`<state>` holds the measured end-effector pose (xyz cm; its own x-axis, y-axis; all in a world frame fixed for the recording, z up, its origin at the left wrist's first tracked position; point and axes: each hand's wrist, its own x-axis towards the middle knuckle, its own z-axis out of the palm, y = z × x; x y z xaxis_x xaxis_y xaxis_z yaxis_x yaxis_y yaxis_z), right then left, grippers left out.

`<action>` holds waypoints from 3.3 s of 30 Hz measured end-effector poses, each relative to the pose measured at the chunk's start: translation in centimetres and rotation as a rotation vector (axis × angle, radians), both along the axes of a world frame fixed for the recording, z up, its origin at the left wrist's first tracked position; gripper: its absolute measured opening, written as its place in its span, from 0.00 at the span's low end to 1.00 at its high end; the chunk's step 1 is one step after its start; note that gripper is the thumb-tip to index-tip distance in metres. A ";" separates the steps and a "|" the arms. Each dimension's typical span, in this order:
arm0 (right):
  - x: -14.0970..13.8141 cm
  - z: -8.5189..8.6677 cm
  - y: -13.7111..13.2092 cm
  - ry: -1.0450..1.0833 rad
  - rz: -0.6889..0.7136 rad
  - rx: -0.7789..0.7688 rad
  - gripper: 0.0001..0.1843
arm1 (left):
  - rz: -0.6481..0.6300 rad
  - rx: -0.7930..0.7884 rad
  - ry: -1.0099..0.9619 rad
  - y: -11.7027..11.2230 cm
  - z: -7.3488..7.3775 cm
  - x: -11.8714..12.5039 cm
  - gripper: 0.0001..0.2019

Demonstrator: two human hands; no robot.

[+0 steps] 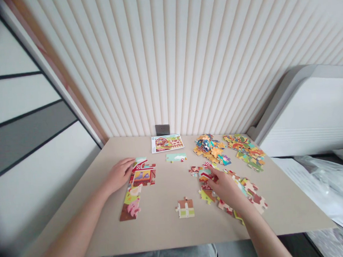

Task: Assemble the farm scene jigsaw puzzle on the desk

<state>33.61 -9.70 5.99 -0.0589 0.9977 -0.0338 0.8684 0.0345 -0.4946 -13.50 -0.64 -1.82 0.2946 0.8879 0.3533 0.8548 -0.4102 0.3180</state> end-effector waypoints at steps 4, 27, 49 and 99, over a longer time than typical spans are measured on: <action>3.5 -0.2 -0.3 -0.117 0.062 0.054 0.29 | -0.009 -0.001 0.000 0.2 -0.3 -0.1 0.21; 3.6 -2.6 5.0 -0.278 -0.080 0.125 0.20 | -0.009 0.009 -0.006 0.4 -0.3 -0.2 0.21; -11.3 -1.2 3.0 0.014 0.341 0.402 0.22 | 0.010 0.002 -0.003 -0.5 0.8 0.6 0.20; -13.7 -4.7 6.8 0.245 0.487 0.356 0.18 | 0.036 0.024 0.046 -1.1 1.3 1.3 0.18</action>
